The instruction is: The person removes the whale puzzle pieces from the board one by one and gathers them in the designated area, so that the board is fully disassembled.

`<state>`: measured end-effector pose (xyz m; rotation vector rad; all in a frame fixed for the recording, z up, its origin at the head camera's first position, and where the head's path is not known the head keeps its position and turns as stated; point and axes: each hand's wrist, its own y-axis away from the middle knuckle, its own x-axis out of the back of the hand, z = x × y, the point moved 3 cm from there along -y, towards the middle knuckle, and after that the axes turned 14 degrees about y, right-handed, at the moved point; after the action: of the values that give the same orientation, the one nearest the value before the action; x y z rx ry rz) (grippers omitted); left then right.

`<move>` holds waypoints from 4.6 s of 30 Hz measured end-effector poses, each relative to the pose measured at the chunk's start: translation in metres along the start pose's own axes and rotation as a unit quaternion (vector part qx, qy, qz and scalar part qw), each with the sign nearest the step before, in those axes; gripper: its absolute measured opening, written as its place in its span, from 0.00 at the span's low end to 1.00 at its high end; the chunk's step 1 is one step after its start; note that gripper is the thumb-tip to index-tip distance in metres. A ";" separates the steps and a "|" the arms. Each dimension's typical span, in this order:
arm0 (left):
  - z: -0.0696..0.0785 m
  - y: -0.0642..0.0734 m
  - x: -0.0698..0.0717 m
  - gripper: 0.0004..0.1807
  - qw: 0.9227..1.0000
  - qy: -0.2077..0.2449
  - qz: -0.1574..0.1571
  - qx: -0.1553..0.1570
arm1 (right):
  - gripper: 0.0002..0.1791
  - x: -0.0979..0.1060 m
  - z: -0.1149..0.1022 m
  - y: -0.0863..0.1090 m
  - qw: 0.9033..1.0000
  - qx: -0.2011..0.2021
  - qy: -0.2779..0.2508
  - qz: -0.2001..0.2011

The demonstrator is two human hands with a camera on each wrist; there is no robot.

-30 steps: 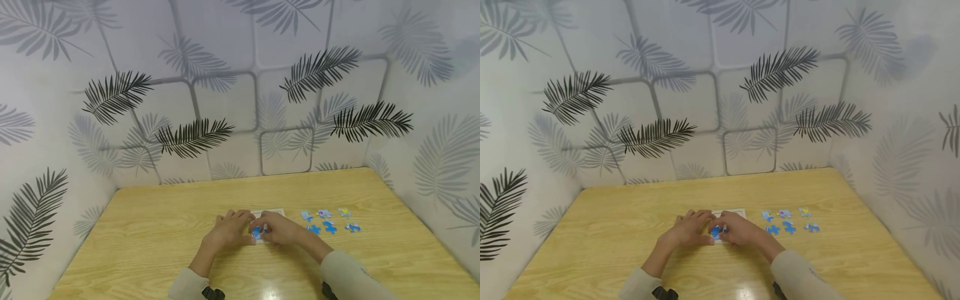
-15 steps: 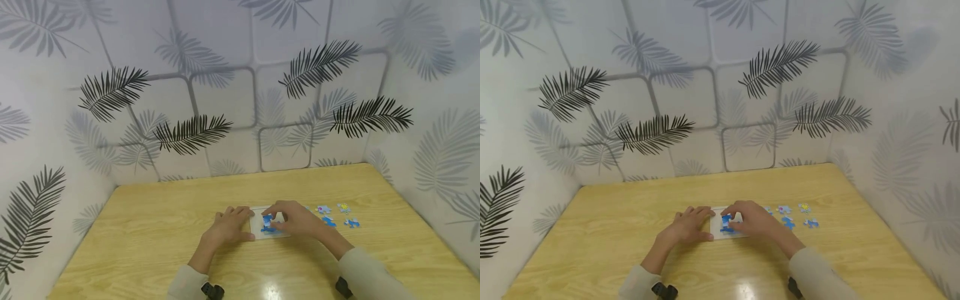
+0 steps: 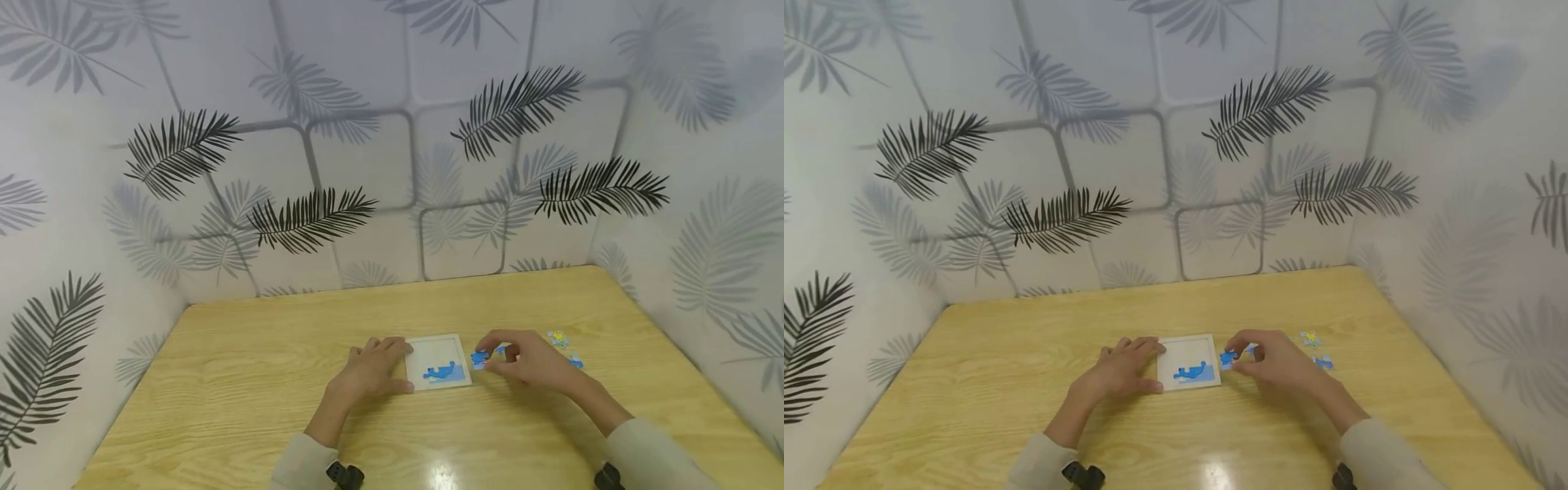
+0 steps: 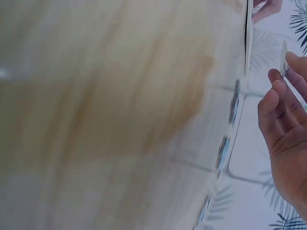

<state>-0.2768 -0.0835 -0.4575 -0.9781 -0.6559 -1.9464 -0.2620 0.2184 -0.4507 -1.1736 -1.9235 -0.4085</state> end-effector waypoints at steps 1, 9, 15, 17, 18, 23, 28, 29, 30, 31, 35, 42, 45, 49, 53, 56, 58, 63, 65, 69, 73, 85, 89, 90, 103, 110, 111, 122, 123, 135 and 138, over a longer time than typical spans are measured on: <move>0.000 0.000 0.000 0.38 1.000 0.002 0.001 0.000 | 0.13 0.002 0.002 0.003 1.000 0.002 0.000 0.002; -0.001 0.002 0.003 0.37 1.000 0.011 0.006 -0.005 | 0.16 0.014 0.013 0.022 0.999 0.014 0.037 0.012; -0.001 0.004 0.004 0.38 1.000 0.018 0.001 -0.002 | 0.16 0.017 0.016 0.032 0.996 0.034 0.084 -0.001; -0.001 0.005 0.004 0.38 1.000 0.017 0.001 -0.002 | 0.15 0.016 0.017 0.034 0.995 0.037 0.094 -0.014; -0.001 0.005 0.005 0.38 1.000 0.016 0.001 -0.002 | 0.15 0.015 0.018 0.035 0.995 0.038 0.093 -0.022; -0.003 0.004 0.005 0.37 1.000 0.017 0.004 -0.008 | 0.15 0.011 0.020 0.036 0.993 0.064 0.093 -0.043; -0.003 0.002 0.005 0.37 1.000 0.010 0.010 -0.016 | 0.14 0.010 0.018 0.035 0.991 0.078 0.093 -0.059; -0.004 0.002 0.004 0.37 1.000 0.008 0.013 -0.017 | 0.14 0.010 0.018 0.035 0.991 0.076 0.095 -0.063; -0.004 0.002 0.004 0.37 1.000 0.005 0.014 -0.018 | 0.14 0.010 0.017 0.034 0.990 0.077 0.094 -0.068; -0.003 0.002 0.004 0.36 1.000 0.008 0.015 -0.019 | 0.14 0.009 0.017 0.035 0.990 0.076 0.093 -0.074; -0.002 0.002 0.003 0.36 1.000 0.017 0.010 -0.017 | 0.14 0.009 0.016 0.037 0.989 0.077 0.093 -0.088; 0.001 0.003 0.002 0.36 1.000 0.022 0.007 -0.012 | 0.13 0.009 0.008 0.032 0.991 0.107 0.071 -0.047; 0.001 0.003 0.001 0.36 1.000 0.019 0.007 -0.011 | 0.11 0.007 0.001 0.025 0.990 0.118 0.064 -0.030; 0.000 0.003 0.002 0.37 1.000 0.020 0.010 -0.010 | 0.12 0.002 -0.009 0.010 0.992 0.112 0.052 -0.032; 0.000 0.002 0.001 0.37 1.000 0.021 0.011 -0.008 | 0.16 -0.007 -0.017 -0.005 0.994 0.097 0.039 -0.036; 0.001 0.002 0.001 0.37 1.000 0.020 0.010 -0.004 | 0.18 -0.014 -0.021 -0.013 0.995 0.086 0.028 -0.039; 0.001 0.001 0.001 0.37 1.000 0.018 0.012 -0.003 | 0.20 -0.019 -0.022 -0.019 0.996 0.079 0.018 -0.041; 0.003 0.002 0.001 0.36 1.000 0.018 0.011 -0.004 | 0.23 -0.033 -0.025 -0.030 0.996 0.070 0.002 -0.047; 0.004 0.002 0.000 0.36 1.000 0.018 0.009 -0.004 | 0.23 -0.039 -0.026 -0.034 0.996 0.070 0.005 -0.049; 0.004 0.001 -0.001 0.36 1.000 0.016 0.009 -0.003 | 0.21 -0.046 -0.033 -0.040 0.996 0.063 0.026 -0.054; 0.005 0.002 0.000 0.37 1.000 0.021 0.007 -0.002 | 0.19 -0.049 -0.041 -0.044 0.996 0.047 0.047 -0.065; 0.003 0.004 0.004 0.37 1.000 0.013 0.008 -0.010 | 0.16 -0.053 -0.047 -0.052 0.994 0.031 0.075 -0.079; 0.004 0.006 0.002 0.37 1.000 0.012 0.003 -0.005 | 0.15 -0.057 -0.045 -0.052 0.993 0.039 0.074 -0.087; 0.003 0.006 0.002 0.37 1.000 0.012 0.002 -0.004 | 0.15 -0.058 -0.045 -0.051 0.993 0.039 0.074 -0.089; 0.001 0.000 -0.006 0.37 1.000 0.019 0.006 -0.015 | 0.20 -0.052 -0.044 -0.047 0.992 0.032 0.080 -0.092; 0.005 0.003 -0.002 0.38 1.000 0.008 0.009 -0.003 | 0.20 -0.051 -0.044 -0.049 0.993 0.033 0.073 -0.090; 0.006 0.004 -0.001 0.37 1.000 0.009 0.009 -0.002 | 0.20 -0.051 -0.044 -0.050 0.993 0.034 0.072 -0.089; 0.003 0.002 0.001 0.38 1.000 0.001 0.012 0.004 | 0.20 -0.052 -0.047 -0.052 0.992 0.044 0.096 -0.063; 0.004 0.003 0.001 0.38 1.000 0.002 0.012 0.002 | 0.20 -0.052 -0.047 -0.051 0.993 0.043 0.093 -0.063; 0.009 0.003 0.003 0.37 1.000 0.015 0.006 0.003 | 0.18 -0.040 -0.036 -0.045 0.998 0.034 0.008 -0.055; 0.009 0.003 0.004 0.37 1.000 0.013 0.004 0.006 | 0.18 -0.035 -0.034 -0.043 0.998 0.039 0.018 -0.040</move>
<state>-0.2723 -0.0798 -0.4489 -0.9460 -0.6466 -1.9427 -0.2742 0.1549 -0.4517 -1.0350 -1.9430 -0.3905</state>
